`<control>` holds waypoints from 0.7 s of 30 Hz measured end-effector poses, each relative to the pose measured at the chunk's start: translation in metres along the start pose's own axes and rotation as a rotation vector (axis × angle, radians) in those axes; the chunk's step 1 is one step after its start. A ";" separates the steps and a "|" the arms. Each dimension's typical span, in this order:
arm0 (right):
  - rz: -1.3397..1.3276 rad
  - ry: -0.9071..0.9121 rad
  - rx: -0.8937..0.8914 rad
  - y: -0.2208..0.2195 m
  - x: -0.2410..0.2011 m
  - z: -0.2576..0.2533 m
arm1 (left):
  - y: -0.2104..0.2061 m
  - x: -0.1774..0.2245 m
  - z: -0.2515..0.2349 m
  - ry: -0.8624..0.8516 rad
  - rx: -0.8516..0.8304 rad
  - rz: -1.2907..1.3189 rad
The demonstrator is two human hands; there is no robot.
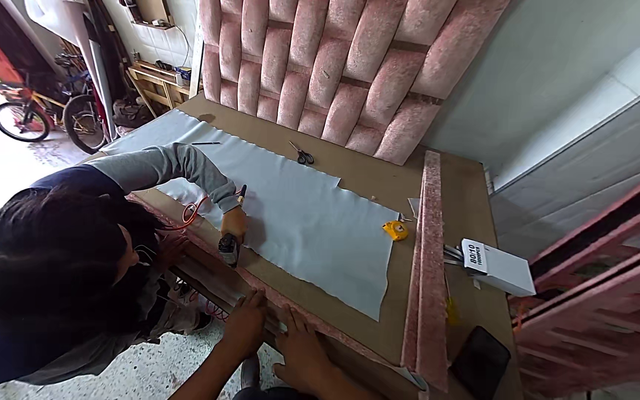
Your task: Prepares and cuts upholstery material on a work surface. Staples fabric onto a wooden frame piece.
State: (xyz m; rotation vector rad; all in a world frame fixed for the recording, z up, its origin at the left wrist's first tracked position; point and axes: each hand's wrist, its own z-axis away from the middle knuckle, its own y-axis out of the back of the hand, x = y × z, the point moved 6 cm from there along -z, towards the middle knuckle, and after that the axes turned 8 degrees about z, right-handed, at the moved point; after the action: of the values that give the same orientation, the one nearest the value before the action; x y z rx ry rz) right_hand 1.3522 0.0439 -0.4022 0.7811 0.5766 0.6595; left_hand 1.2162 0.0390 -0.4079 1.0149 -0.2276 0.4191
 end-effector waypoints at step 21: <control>0.053 0.024 -0.007 -0.006 0.001 0.002 | -0.011 0.003 0.006 0.048 -0.013 -0.051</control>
State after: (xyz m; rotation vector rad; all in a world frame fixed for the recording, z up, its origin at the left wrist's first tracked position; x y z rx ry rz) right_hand 1.3560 0.0404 -0.4056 0.7852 0.5764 0.7199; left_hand 1.2236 0.0294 -0.4128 0.9948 -0.1611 0.3948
